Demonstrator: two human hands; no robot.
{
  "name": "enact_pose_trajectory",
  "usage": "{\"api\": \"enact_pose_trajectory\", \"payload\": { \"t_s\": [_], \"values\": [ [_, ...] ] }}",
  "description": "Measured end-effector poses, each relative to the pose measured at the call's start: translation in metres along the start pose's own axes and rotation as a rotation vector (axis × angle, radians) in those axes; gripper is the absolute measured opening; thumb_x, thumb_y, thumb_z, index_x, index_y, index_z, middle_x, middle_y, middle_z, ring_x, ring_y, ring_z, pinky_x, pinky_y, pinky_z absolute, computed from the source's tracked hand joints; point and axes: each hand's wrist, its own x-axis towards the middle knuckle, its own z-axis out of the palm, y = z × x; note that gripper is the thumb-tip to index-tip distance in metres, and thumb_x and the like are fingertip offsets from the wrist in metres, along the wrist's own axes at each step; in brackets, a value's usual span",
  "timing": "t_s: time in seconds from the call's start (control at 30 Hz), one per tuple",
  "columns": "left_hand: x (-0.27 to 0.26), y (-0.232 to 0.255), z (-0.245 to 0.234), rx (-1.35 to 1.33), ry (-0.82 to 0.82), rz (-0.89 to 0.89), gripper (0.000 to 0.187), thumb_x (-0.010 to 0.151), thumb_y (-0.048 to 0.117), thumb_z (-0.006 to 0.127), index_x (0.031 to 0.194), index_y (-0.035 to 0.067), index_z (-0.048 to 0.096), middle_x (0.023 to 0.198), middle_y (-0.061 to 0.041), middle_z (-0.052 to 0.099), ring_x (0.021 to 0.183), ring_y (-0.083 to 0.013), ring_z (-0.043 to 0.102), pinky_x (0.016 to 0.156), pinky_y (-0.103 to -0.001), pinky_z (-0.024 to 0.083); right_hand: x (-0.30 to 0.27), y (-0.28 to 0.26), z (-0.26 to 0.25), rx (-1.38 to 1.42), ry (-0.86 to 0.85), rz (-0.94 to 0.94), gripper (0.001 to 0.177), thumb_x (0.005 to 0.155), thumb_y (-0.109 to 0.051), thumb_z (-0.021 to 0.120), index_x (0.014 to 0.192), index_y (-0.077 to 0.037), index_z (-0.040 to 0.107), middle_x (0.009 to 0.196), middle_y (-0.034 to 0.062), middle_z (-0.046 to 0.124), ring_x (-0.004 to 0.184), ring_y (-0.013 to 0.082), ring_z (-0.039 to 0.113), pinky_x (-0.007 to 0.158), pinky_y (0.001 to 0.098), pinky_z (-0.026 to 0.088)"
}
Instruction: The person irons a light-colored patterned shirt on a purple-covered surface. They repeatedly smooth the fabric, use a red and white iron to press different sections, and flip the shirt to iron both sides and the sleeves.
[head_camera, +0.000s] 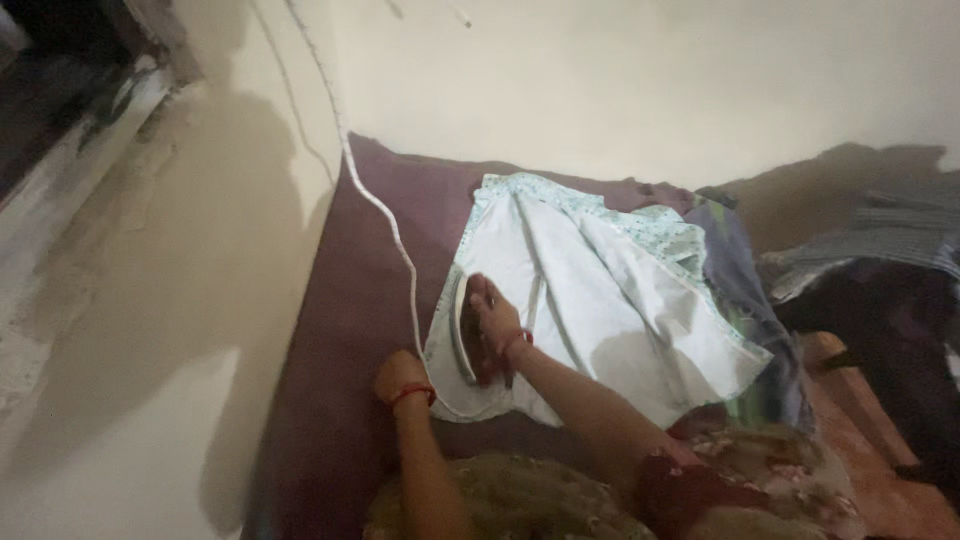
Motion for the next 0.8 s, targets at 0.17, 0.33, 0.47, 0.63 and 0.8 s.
{"api": "enact_pose_trajectory", "payload": {
  "t_s": [0.17, 0.33, 0.47, 0.63, 0.8],
  "values": [
    [0.004, 0.001, 0.003, -0.032, 0.003, 0.022, 0.032, 0.101, 0.015, 0.053, 0.095, 0.004, 0.082, 0.101, -0.017, 0.079, 0.09, -0.0305, 0.078, 0.073, -0.045, 0.061, 0.077, -0.001, 0.015, -0.128, 0.093, -0.228, 0.058, 0.099, -0.032, 0.064, 0.152, -0.014, 0.049, 0.125, 0.0225, 0.072, 0.096, 0.0339, 0.073, 0.084, 0.0413, 0.057],
    [0.013, -0.001, 0.009, -0.108, 0.005, -0.03, 0.033, 0.101, 0.013, 0.05, 0.094, 0.003, 0.08, 0.101, -0.016, 0.077, 0.09, -0.0321, 0.077, 0.073, -0.046, 0.061, 0.103, 0.01, 0.021, -0.063, 0.068, -0.386, 0.056, 0.096, -0.03, 0.064, 0.148, -0.012, 0.052, 0.132, 0.0211, 0.068, 0.122, 0.034, 0.066, 0.1, 0.0402, 0.052],
    [0.015, 0.001, 0.011, -0.139, 0.038, -0.028, 0.033, 0.106, 0.021, 0.049, 0.106, 0.004, 0.078, 0.108, -0.017, 0.075, 0.093, -0.0321, 0.074, 0.075, -0.044, 0.057, 0.077, 0.01, 0.008, -0.294, -0.099, -0.199, 0.061, 0.096, -0.038, 0.06, 0.154, -0.024, 0.046, 0.131, 0.0182, 0.068, 0.116, 0.0374, 0.067, 0.098, 0.0405, 0.053],
    [0.009, -0.009, -0.012, -0.966, -0.132, 0.128, 0.03, 0.103, 0.014, 0.048, 0.12, 0.006, 0.071, 0.102, -0.008, 0.076, 0.075, -0.0211, 0.06, 0.063, -0.036, 0.047, -0.001, 0.022, -0.021, -0.197, -0.156, -0.312, 0.06, 0.098, -0.037, 0.065, 0.153, -0.021, 0.046, 0.132, 0.0206, 0.069, 0.121, 0.033, 0.067, 0.102, 0.0392, 0.051],
    [-0.016, -0.024, -0.045, -1.354, -0.2, 0.17, 0.022, 0.107, 0.014, 0.047, 0.108, 0.004, 0.066, 0.093, -0.006, 0.071, 0.075, -0.0155, 0.066, 0.066, -0.03, 0.052, -0.079, 0.018, -0.04, -0.162, -0.314, -0.193, 0.062, 0.094, -0.035, 0.062, 0.152, -0.021, 0.046, 0.133, 0.0195, 0.069, 0.123, 0.0316, 0.067, 0.103, 0.0392, 0.052]
  ]
}}
